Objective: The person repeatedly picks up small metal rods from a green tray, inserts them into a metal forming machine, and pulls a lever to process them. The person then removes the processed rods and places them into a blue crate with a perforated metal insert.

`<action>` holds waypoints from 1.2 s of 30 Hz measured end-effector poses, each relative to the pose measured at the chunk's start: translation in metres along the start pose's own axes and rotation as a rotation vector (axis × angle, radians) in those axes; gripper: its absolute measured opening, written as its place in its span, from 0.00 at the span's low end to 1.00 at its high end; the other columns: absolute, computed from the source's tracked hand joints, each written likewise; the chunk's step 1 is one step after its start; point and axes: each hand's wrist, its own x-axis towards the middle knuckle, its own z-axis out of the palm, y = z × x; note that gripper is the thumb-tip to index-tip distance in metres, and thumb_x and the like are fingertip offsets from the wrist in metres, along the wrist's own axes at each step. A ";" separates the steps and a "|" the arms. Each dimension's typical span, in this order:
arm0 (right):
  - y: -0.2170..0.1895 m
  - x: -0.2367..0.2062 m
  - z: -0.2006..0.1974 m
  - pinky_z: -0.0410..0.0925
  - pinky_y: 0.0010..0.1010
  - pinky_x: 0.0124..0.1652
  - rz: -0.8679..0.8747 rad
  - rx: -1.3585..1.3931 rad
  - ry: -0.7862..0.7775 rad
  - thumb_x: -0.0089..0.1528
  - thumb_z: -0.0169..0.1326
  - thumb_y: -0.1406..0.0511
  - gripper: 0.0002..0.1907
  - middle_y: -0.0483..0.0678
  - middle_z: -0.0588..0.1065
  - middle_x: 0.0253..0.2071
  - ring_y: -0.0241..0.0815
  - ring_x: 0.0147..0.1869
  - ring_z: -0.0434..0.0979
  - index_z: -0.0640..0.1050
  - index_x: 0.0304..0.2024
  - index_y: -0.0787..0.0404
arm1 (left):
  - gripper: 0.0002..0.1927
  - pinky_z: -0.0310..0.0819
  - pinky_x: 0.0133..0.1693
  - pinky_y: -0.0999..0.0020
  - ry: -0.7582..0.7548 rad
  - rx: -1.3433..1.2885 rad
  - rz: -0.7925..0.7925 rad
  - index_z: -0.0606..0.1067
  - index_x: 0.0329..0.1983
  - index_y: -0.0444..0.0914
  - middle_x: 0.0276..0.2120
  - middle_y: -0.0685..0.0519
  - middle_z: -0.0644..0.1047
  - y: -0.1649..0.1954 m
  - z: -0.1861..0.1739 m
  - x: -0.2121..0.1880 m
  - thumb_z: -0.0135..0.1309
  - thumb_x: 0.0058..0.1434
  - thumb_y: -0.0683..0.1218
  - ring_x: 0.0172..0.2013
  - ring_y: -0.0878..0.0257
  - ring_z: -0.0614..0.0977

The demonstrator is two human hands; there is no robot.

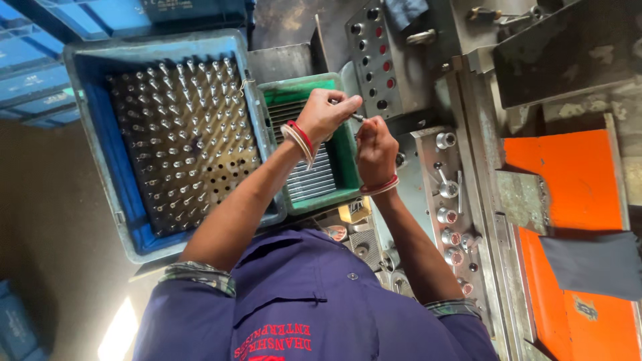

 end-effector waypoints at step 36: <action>-0.015 -0.006 0.076 0.71 0.38 0.47 -0.244 -0.287 -0.451 0.60 0.60 0.67 0.08 0.48 0.80 0.42 0.51 0.47 0.78 0.83 0.43 0.58 | 0.14 0.81 0.38 0.50 0.355 1.388 -0.196 0.82 0.34 0.37 0.33 0.41 0.82 -0.035 -0.099 -0.147 0.56 0.64 0.52 0.35 0.46 0.85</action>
